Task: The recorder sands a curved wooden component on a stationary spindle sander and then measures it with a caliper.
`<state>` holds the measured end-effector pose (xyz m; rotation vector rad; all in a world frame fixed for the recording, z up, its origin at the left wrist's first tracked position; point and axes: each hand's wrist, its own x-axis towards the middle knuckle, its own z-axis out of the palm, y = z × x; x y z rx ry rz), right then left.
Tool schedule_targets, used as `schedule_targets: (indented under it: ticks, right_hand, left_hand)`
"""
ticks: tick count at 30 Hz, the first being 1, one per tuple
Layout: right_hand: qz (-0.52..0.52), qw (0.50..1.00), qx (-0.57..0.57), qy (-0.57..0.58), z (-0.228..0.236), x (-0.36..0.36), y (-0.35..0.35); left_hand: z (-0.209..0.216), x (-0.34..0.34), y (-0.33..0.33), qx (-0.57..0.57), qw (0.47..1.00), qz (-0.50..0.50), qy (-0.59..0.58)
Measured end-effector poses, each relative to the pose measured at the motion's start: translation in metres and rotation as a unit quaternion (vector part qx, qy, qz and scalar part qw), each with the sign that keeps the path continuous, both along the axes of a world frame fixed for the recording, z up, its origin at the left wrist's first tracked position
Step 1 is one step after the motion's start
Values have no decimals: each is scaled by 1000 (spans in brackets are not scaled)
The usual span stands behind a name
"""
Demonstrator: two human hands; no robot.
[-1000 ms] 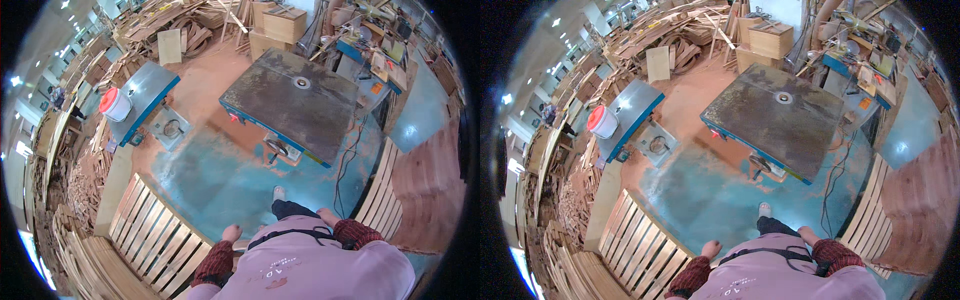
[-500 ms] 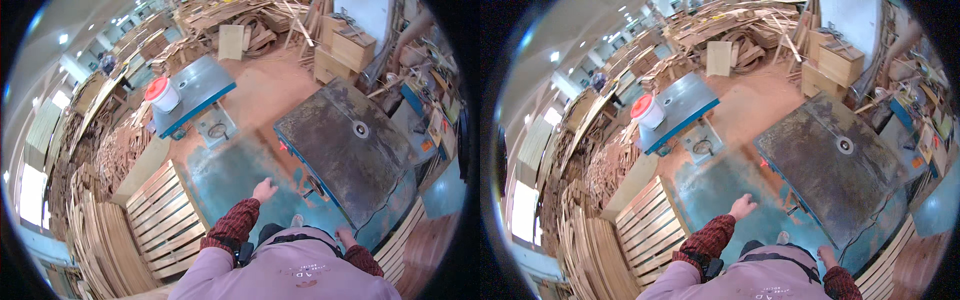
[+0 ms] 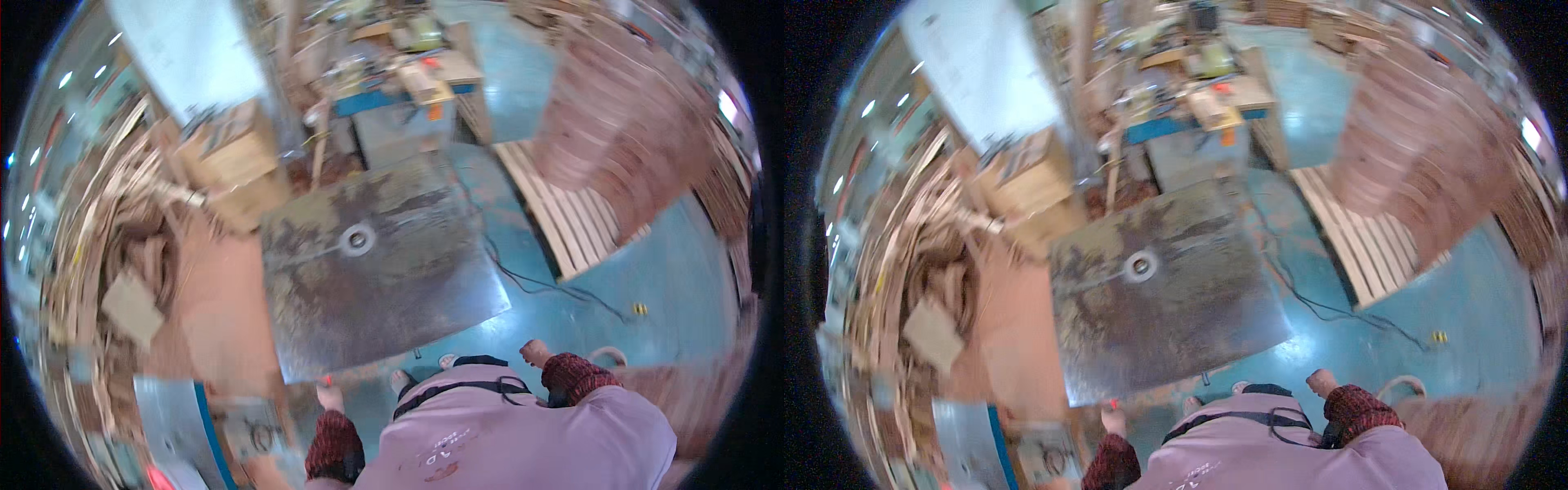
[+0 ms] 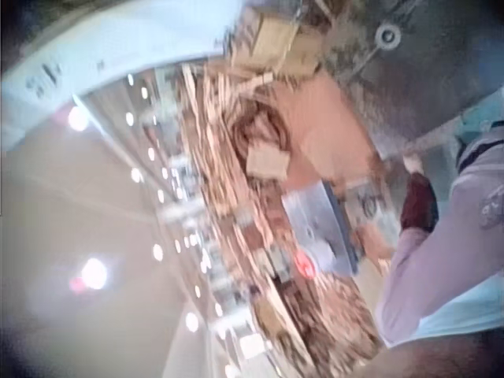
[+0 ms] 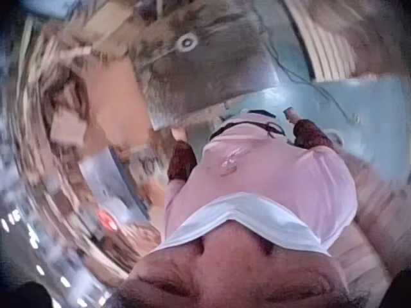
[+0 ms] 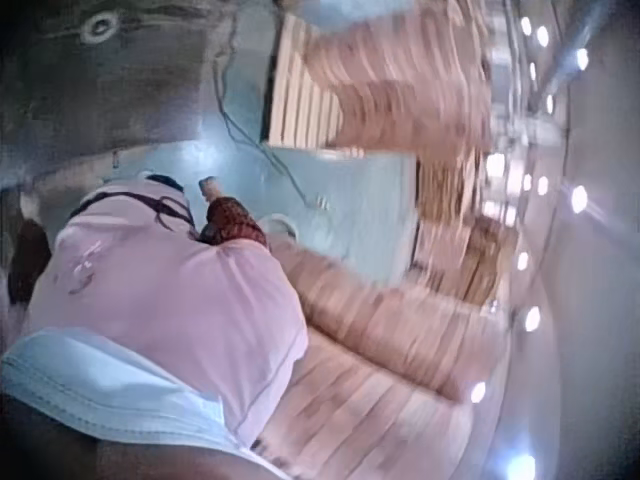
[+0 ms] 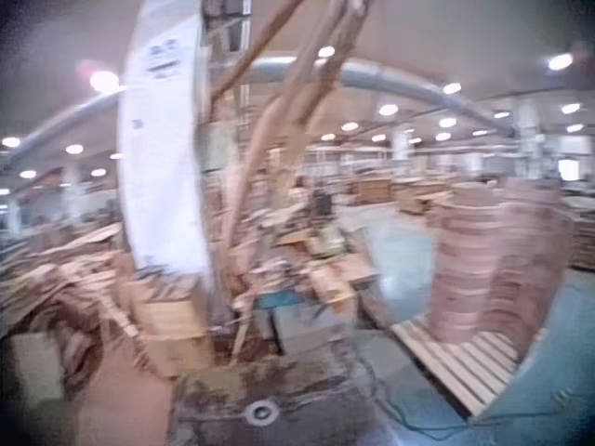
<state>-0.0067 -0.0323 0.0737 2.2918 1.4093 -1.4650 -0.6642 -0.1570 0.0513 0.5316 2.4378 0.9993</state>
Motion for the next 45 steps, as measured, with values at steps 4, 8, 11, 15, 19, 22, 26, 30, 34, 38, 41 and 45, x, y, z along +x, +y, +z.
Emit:
schedule_targets:
  ticks: [4,8,11,15,19,22,26,30,34,38,41,45]
  right_hand:
    - [84,996,7,-35,-21,-32,-69]
    - [-13,998,-40,-50,5,-123,-86]
    - [20,1000,0,-11,4,-150,-103]
    - [-37,999,25,-3,13,-140,-124]
    - [-94,995,13,-14,2,-95,-133]
    - [-81,996,-35,-12,9,-67,-131]
    - [-23,993,87,-80,-20,-28,-132]
    - [-7,994,106,21,-17,48,-116]
    - [-195,976,78,63,19,145,-113]
    - [-264,959,99,20,-11,262,-152]
    - [-355,930,91,-18,6,315,-180]
    - [-404,914,39,1,12,349,-196]
  left_hand:
    - [-10,-7,12,8,989,-139,-40]
    - [-41,-25,13,20,984,-170,-42]
    - [-46,-41,13,-64,974,-214,-41]
    - [-58,-86,18,-49,810,-134,-569]
    - [-59,-82,21,-125,818,-153,-540]
    - [-50,-42,40,-181,854,-231,-430]
    - [-43,69,82,-241,842,-359,-322]
    - [-38,191,130,-274,799,-498,-194]
    - [-28,300,160,-297,720,-626,-50]
    - [-37,410,190,-267,597,-754,62]
    - [-62,484,208,-204,448,-856,160]
    - [-81,568,247,-151,407,-882,183]
